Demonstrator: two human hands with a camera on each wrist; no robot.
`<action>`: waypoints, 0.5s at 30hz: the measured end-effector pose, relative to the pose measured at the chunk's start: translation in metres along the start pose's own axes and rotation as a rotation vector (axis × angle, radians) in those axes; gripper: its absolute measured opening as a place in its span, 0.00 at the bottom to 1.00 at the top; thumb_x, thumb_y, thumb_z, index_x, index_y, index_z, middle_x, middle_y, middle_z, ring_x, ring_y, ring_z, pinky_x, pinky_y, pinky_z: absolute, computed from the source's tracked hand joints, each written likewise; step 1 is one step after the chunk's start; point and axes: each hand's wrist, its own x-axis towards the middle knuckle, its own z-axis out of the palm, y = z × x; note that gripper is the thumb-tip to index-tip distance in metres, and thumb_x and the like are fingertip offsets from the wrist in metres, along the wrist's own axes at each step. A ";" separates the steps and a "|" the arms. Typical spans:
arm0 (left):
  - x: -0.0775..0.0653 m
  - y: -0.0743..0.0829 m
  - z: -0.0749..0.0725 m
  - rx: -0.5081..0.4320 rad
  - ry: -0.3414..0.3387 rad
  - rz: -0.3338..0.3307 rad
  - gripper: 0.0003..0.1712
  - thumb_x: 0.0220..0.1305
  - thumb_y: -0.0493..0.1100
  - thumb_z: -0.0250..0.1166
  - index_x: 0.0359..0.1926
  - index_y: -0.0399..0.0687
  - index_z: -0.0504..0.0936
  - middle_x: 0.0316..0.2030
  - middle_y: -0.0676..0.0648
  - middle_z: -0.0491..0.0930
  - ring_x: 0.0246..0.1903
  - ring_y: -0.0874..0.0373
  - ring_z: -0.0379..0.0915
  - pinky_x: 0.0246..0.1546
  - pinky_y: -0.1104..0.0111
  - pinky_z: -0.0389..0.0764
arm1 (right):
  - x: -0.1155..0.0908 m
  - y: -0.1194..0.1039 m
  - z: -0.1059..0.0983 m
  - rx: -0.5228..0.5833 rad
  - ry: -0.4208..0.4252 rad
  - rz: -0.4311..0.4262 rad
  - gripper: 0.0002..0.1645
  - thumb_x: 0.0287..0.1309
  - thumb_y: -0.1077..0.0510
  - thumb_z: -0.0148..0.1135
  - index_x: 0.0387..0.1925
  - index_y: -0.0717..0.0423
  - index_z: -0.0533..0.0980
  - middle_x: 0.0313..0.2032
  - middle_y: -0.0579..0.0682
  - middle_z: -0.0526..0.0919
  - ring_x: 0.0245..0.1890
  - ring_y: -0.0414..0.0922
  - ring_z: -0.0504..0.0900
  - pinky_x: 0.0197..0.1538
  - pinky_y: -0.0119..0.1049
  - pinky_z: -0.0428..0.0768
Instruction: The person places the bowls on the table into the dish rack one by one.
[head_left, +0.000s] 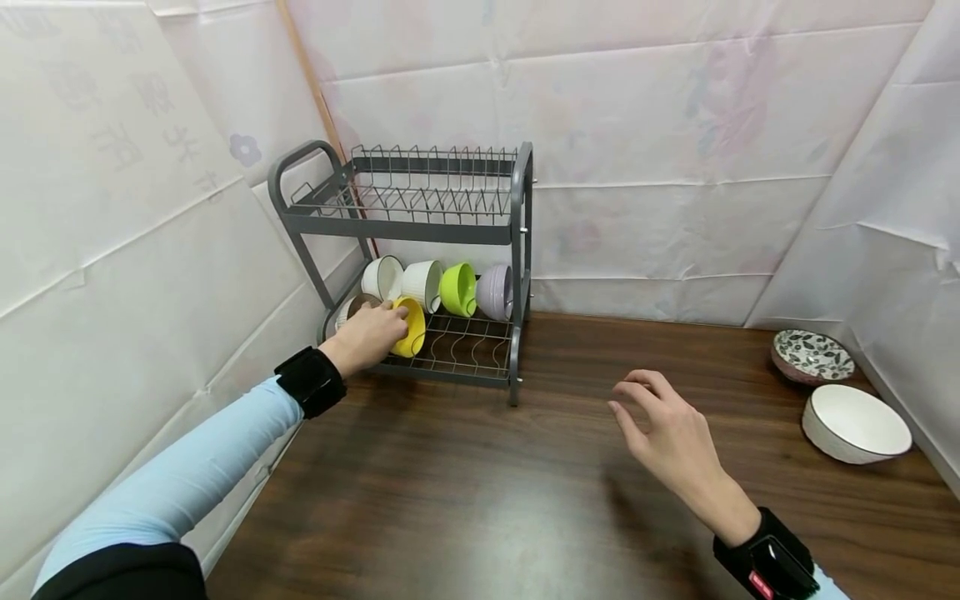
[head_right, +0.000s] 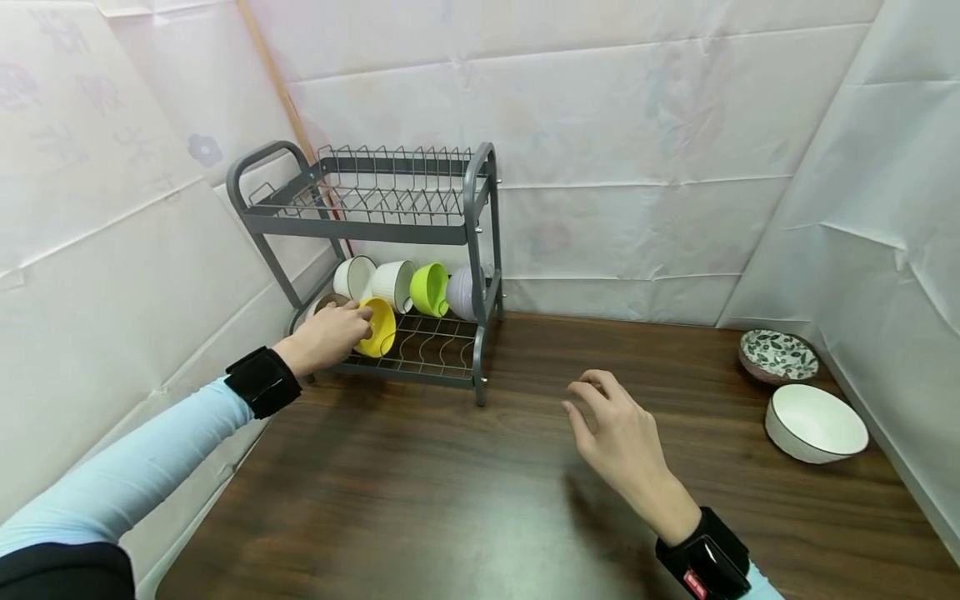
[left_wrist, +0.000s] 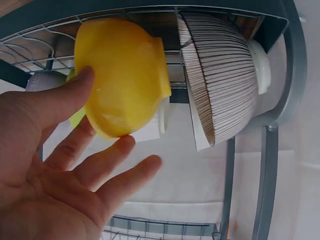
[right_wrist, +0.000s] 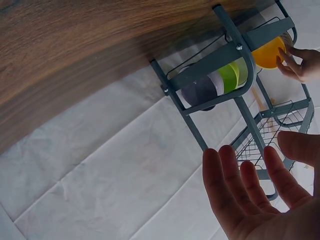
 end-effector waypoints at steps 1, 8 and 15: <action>0.000 0.001 -0.001 -0.019 -0.008 -0.019 0.11 0.61 0.26 0.73 0.28 0.46 0.87 0.38 0.43 0.78 0.39 0.43 0.76 0.29 0.50 0.80 | -0.001 0.000 0.000 0.000 -0.003 0.005 0.11 0.57 0.62 0.77 0.42 0.54 0.85 0.46 0.48 0.81 0.25 0.42 0.80 0.20 0.37 0.74; 0.000 0.020 -0.010 -0.050 0.062 -0.120 0.13 0.67 0.43 0.72 0.51 0.45 0.89 0.59 0.38 0.78 0.67 0.33 0.69 0.51 0.30 0.76 | -0.004 0.004 0.000 -0.009 -0.004 0.013 0.11 0.57 0.60 0.77 0.42 0.55 0.85 0.46 0.49 0.81 0.24 0.44 0.80 0.20 0.38 0.74; 0.008 0.052 -0.028 -0.173 0.220 -0.281 0.26 0.80 0.52 0.56 0.70 0.46 0.78 0.69 0.36 0.73 0.71 0.34 0.63 0.63 0.31 0.67 | -0.003 0.012 -0.001 -0.029 -0.016 0.023 0.13 0.57 0.63 0.77 0.43 0.55 0.85 0.45 0.50 0.81 0.22 0.40 0.76 0.18 0.34 0.70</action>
